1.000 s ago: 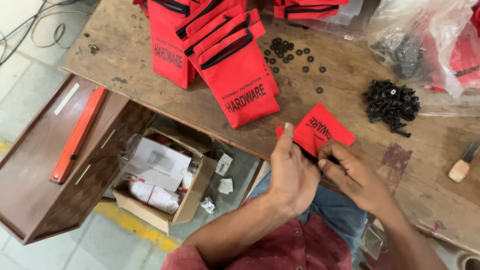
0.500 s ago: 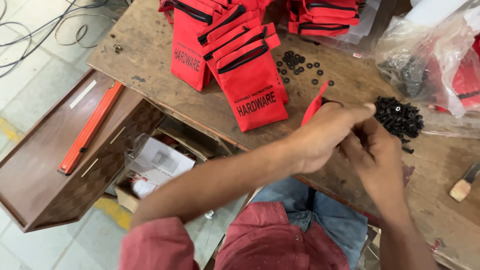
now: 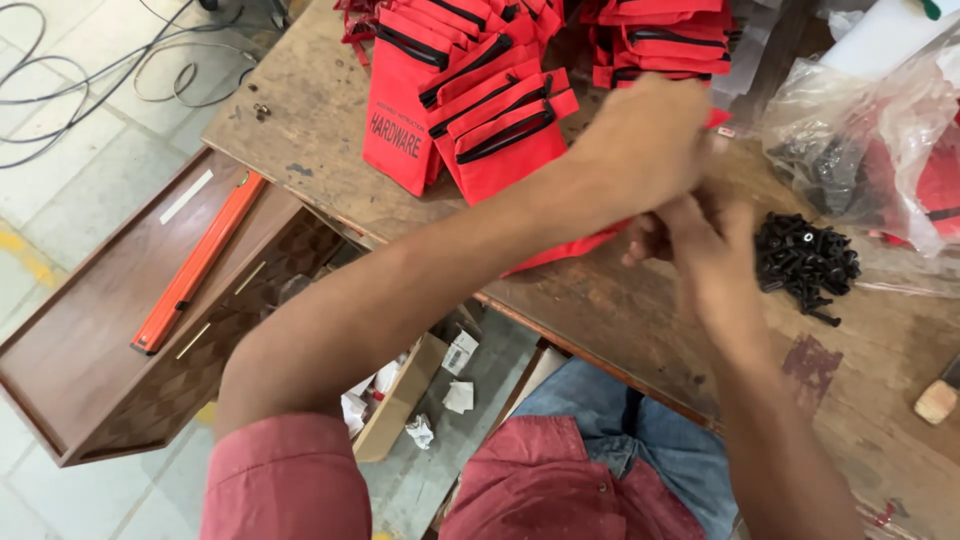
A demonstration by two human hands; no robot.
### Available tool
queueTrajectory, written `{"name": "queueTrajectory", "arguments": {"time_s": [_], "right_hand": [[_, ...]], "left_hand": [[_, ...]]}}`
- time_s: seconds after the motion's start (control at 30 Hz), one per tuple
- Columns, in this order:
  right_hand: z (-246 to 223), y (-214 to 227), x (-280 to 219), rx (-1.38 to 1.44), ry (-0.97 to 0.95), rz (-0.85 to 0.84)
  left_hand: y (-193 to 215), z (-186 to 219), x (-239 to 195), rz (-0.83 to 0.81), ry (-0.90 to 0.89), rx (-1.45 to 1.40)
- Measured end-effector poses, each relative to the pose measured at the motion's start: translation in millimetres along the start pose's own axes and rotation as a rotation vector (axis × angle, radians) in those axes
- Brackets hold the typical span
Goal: Placing screws and washers into small red hardware bags labeled 'HARDWARE' at a workbench.
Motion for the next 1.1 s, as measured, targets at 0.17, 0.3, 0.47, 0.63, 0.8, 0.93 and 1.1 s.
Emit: {"name": "queueTrajectory", "arguments": {"time_s": [0.17,0.3,0.47,0.63,0.8,0.93,1.1], "right_hand": [[9,-26,17,0.081,-0.087,-0.083],[11,-43,34,-0.048,0.059,-0.155],[38,-54,44,-0.127,-0.015,-0.264],[61,-22,60,-0.672,0.543,-0.181],[111,-16,81,-0.607,0.358,-0.349],[129,-21,81,-0.628,0.359,-0.313],[137,-26,76,-0.482,0.291,-0.232]], "left_hand": [[35,-23,-31,0.195,-0.053,-0.051],[70,-33,-69,0.493,0.006,-0.105],[54,-66,-139,0.796,0.03,0.062],[-10,-121,-177,0.652,0.54,-0.524],[-31,-131,-156,0.79,0.516,-0.471],[-45,-129,-150,0.944,0.634,-0.37],[-46,-121,-145,0.985,0.715,-0.612]]}}
Point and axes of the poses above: each hand's wrist, its own x-axis towards the middle knuckle, its own y-axis out of the back of the hand, z = x × y, the point moved 3 cm from there along x, towards the middle knuckle, and after that the axes turned 12 degrees about z, right-handed, at the moved point
